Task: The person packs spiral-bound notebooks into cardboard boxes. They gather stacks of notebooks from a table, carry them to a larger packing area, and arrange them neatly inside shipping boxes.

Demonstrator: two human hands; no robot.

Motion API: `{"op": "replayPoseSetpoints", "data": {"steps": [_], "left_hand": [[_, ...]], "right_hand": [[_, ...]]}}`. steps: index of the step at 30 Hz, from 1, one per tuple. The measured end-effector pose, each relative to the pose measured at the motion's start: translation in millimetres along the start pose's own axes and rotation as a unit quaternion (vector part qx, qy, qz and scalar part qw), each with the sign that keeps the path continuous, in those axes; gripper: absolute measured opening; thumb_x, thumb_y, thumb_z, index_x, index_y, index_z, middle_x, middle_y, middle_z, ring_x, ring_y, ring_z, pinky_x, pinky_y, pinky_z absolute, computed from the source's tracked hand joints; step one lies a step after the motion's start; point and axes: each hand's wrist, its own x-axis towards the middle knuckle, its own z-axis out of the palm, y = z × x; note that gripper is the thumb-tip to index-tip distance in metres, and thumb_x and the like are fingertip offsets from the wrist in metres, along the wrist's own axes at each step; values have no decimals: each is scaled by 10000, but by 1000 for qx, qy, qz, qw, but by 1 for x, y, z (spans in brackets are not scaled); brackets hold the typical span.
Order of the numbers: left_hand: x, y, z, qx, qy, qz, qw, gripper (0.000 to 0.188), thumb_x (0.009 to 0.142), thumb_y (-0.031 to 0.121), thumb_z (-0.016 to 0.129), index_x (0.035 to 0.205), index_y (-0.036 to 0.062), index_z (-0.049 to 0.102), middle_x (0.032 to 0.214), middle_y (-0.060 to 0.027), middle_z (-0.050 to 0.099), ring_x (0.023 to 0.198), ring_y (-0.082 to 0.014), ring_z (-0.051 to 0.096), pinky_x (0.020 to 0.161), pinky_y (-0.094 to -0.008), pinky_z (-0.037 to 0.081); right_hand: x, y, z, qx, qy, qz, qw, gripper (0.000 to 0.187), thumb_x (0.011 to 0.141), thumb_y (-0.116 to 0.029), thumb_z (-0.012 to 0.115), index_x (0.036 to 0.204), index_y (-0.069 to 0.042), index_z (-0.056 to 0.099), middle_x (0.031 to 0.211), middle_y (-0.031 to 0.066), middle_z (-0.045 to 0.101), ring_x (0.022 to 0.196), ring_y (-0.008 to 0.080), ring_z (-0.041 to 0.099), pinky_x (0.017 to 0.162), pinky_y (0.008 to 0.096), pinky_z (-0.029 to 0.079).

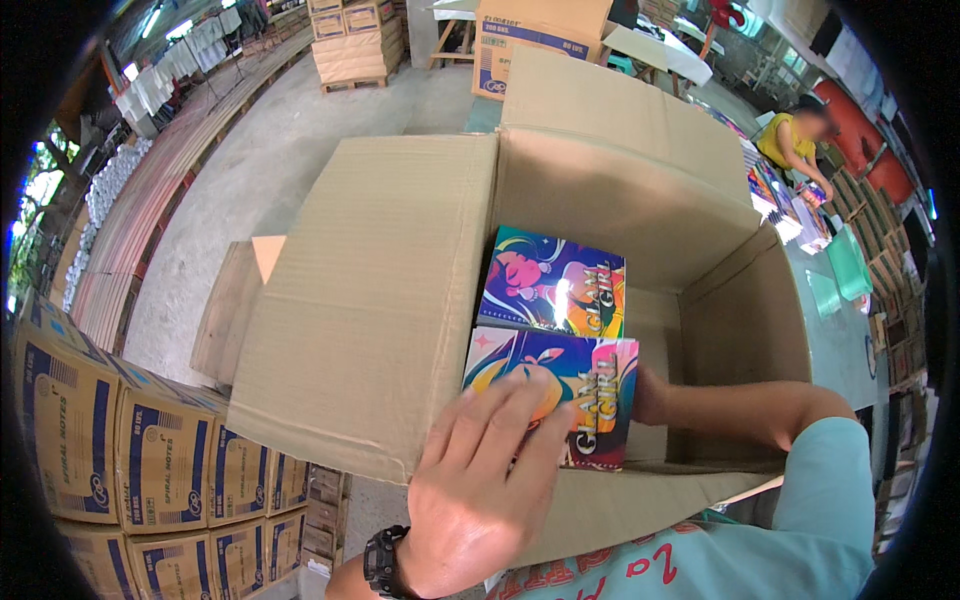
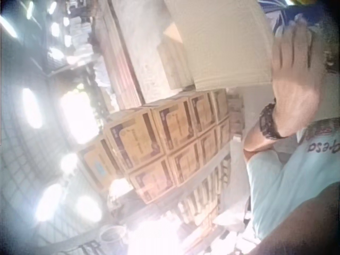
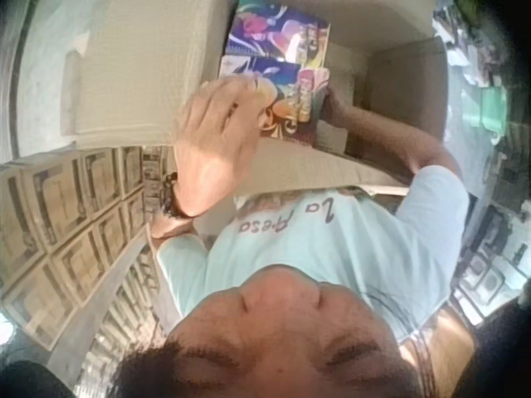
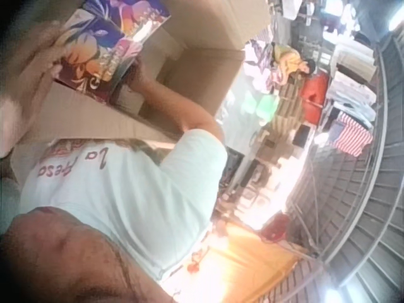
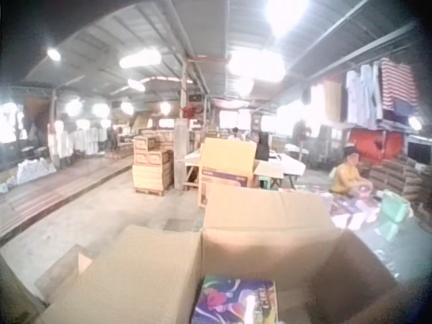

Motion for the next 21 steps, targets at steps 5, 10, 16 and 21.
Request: {"op": "replayPoseSetpoints", "data": {"steps": [5,10,16,21], "left_hand": [[17,18,6,63,-122,43,990,494,635,92,704,1096,4,549,1162,-167,502,1076,-337,470,898,-426,398],[52,25,28,53,-219,-1,974,763,589,136,748,1247,-12,391,1206,-199,459,1143,-344,423,935,-402,382],[94,-3,88,-5,-362,-36,932,893,535,91,784,1302,7,334,1200,-219,487,1095,-331,490,917,-338,417],[120,-63,140,-100,-550,-87,824,833,478,129,809,1221,-5,458,1117,-195,574,1009,-277,568,862,-325,441]], "right_hand": [[-16,-22,3,-72,-28,73,994,625,721,-540,509,1207,-146,511,1196,73,534,1013,247,511,889,374,375],[-10,-43,-8,-98,-131,152,975,570,775,-519,528,1180,-119,506,1128,100,557,1010,232,529,827,379,453],[-4,-71,-3,-146,-193,179,954,504,790,-440,582,1165,-112,501,1104,74,556,1017,230,509,830,395,444],[-4,-75,-5,-266,-182,160,933,645,717,-396,706,1230,-119,430,1146,62,531,1063,215,475,826,382,430]]}}
